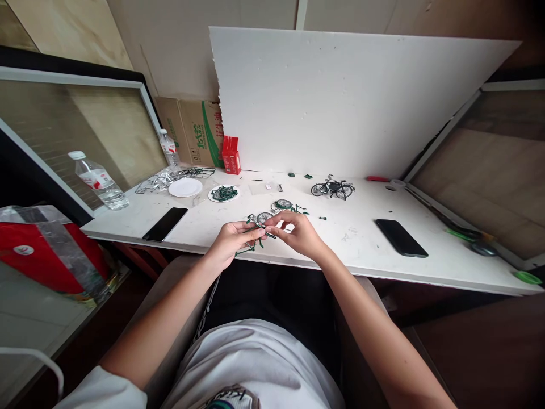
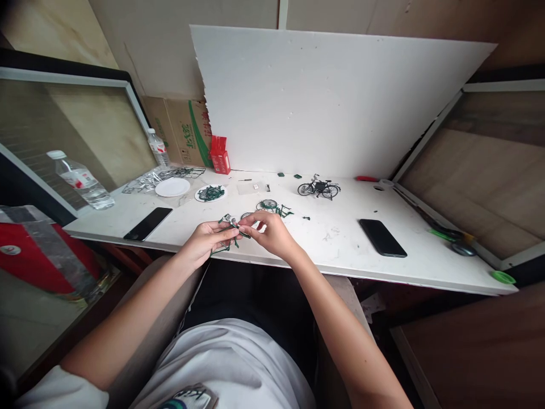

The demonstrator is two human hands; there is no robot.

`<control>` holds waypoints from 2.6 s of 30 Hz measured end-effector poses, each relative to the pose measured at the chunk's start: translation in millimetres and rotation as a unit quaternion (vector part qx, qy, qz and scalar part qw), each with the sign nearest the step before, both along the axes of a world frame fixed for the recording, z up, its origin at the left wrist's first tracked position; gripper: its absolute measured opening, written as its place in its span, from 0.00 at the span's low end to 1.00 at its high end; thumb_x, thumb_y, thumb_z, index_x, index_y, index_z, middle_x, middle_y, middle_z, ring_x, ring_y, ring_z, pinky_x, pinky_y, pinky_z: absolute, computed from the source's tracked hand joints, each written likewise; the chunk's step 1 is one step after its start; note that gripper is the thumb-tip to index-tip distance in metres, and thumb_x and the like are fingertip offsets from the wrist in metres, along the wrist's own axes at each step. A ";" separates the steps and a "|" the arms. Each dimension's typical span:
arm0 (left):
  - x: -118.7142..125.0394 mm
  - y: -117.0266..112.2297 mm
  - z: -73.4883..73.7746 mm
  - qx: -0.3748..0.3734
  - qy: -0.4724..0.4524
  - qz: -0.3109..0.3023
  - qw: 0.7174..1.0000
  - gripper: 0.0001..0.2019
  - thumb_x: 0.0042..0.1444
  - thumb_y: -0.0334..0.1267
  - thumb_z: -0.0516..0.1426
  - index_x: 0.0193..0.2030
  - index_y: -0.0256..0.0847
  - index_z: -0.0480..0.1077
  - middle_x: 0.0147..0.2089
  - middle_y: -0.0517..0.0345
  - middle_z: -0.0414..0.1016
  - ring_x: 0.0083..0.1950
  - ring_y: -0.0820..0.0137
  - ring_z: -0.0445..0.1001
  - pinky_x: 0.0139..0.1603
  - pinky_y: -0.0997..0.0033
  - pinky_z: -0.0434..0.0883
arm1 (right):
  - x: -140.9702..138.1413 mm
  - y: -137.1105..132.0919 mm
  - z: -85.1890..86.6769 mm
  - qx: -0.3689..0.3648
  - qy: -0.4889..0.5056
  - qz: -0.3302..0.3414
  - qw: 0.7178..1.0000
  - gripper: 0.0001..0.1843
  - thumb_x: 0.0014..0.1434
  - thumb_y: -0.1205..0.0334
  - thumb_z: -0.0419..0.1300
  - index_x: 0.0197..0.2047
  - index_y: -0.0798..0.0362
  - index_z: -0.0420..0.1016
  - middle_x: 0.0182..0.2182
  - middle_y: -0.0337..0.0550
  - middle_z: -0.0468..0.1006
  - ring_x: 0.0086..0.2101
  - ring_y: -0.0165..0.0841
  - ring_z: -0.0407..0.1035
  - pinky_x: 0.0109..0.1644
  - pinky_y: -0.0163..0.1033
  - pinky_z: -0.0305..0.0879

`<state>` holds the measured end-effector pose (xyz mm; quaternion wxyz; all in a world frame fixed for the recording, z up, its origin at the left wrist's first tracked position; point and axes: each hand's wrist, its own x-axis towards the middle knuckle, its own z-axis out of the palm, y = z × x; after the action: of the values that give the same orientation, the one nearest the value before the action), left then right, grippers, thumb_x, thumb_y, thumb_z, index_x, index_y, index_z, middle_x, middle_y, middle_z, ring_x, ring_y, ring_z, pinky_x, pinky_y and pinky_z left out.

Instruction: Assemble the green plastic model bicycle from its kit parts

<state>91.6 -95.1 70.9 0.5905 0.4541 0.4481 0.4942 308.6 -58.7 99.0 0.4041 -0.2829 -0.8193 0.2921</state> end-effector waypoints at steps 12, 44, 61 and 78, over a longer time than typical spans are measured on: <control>-3.0 13.3 17.0 0.018 0.012 0.047 0.999 0.24 0.39 0.49 0.79 0.39 0.36 0.82 0.39 0.47 0.85 0.43 0.63 0.82 0.44 0.67 0.72 | 71.4 74.3 -31.0 0.018 -0.191 -0.201 0.961 0.14 0.69 0.69 0.59 0.51 0.52 0.86 0.47 0.50 0.87 0.45 0.44 0.81 0.51 0.45 0.74; -8.6 38.3 -1.4 0.056 0.026 0.031 0.998 0.20 0.48 0.49 0.76 0.41 0.38 0.81 0.41 0.49 0.85 0.43 0.65 0.82 0.43 0.70 0.70 | 27.4 96.7 -89.0 0.106 -0.218 -0.125 0.962 0.38 0.66 0.77 0.50 0.77 0.52 0.57 0.53 0.52 0.83 0.61 0.46 0.66 0.65 0.51 0.66; -7.1 30.0 0.9 0.062 0.050 -0.005 0.997 0.22 0.49 0.51 0.75 0.43 0.38 0.82 0.44 0.47 0.85 0.47 0.61 0.83 0.45 0.68 0.72 | 30.9 95.4 -88.0 0.164 -0.267 -0.140 0.939 0.17 0.73 0.69 0.54 0.54 0.52 0.84 0.48 0.52 0.82 0.49 0.44 0.68 0.57 0.46 0.67; -6.7 26.6 5.9 0.057 0.053 -0.020 0.997 0.22 0.48 0.49 0.76 0.45 0.38 0.83 0.45 0.48 0.84 0.47 0.60 0.84 0.44 0.68 0.72 | 44.1 97.3 -82.2 0.111 -0.284 -0.197 0.932 0.19 0.68 0.76 0.53 0.48 0.55 0.84 0.51 0.58 0.79 0.56 0.49 0.63 0.59 0.49 0.65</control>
<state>84.9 -68.5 76.8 0.5493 0.5213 0.4407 0.4819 352.6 38.6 16.7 0.2326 -0.4635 -0.8548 0.0207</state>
